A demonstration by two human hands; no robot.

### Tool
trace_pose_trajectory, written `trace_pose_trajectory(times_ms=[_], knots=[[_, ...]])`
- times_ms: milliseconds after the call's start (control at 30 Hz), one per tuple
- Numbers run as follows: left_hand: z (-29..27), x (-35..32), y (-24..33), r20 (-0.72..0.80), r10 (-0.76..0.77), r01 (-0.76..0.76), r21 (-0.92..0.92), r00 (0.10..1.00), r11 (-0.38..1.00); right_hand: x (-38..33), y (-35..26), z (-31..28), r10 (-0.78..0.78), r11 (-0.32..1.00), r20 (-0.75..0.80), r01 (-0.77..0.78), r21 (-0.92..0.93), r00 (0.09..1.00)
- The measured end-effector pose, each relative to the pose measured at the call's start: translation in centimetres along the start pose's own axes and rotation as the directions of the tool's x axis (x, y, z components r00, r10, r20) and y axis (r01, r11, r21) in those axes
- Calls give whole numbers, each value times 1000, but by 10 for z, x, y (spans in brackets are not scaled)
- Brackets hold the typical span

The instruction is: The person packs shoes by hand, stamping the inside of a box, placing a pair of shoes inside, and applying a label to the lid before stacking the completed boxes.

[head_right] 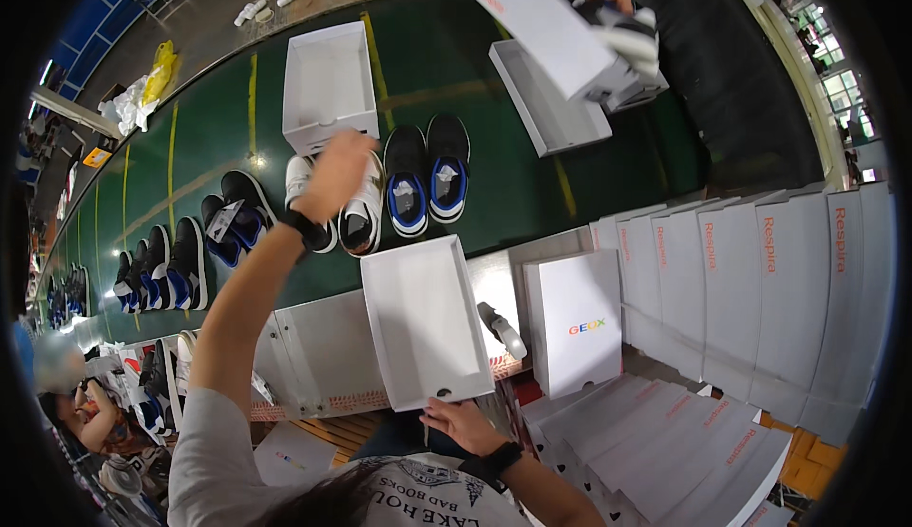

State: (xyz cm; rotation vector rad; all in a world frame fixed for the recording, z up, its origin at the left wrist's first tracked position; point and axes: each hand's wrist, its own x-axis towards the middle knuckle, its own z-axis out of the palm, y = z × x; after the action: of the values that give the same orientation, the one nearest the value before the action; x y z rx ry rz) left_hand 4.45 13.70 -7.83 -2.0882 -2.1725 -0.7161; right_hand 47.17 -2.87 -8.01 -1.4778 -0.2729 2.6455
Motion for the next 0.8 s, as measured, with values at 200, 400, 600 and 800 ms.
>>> trace_pose_trajectory(times_ms=[200, 400, 600, 800], knots=[[65, -30, 82, 456, -160, 187, -14, 876, 982, -43, -60, 27, -799, -78, 114, 86, -993, 590], [47, 24, 77, 308, -155, 241, -262, 939, 934, 12, -95, -7, -793, -423, 327, -79, -903, 514], [-108, 60, 58, 256, -222, 324, -873, 941, 365, -26, -107, 53, -695, -532, 538, 161, -831, 477], [-165, 45, 46, 116, -298, 240, -874, 947, 423, 24, -45, 64, -174, -708, 786, 480, -518, 592]])
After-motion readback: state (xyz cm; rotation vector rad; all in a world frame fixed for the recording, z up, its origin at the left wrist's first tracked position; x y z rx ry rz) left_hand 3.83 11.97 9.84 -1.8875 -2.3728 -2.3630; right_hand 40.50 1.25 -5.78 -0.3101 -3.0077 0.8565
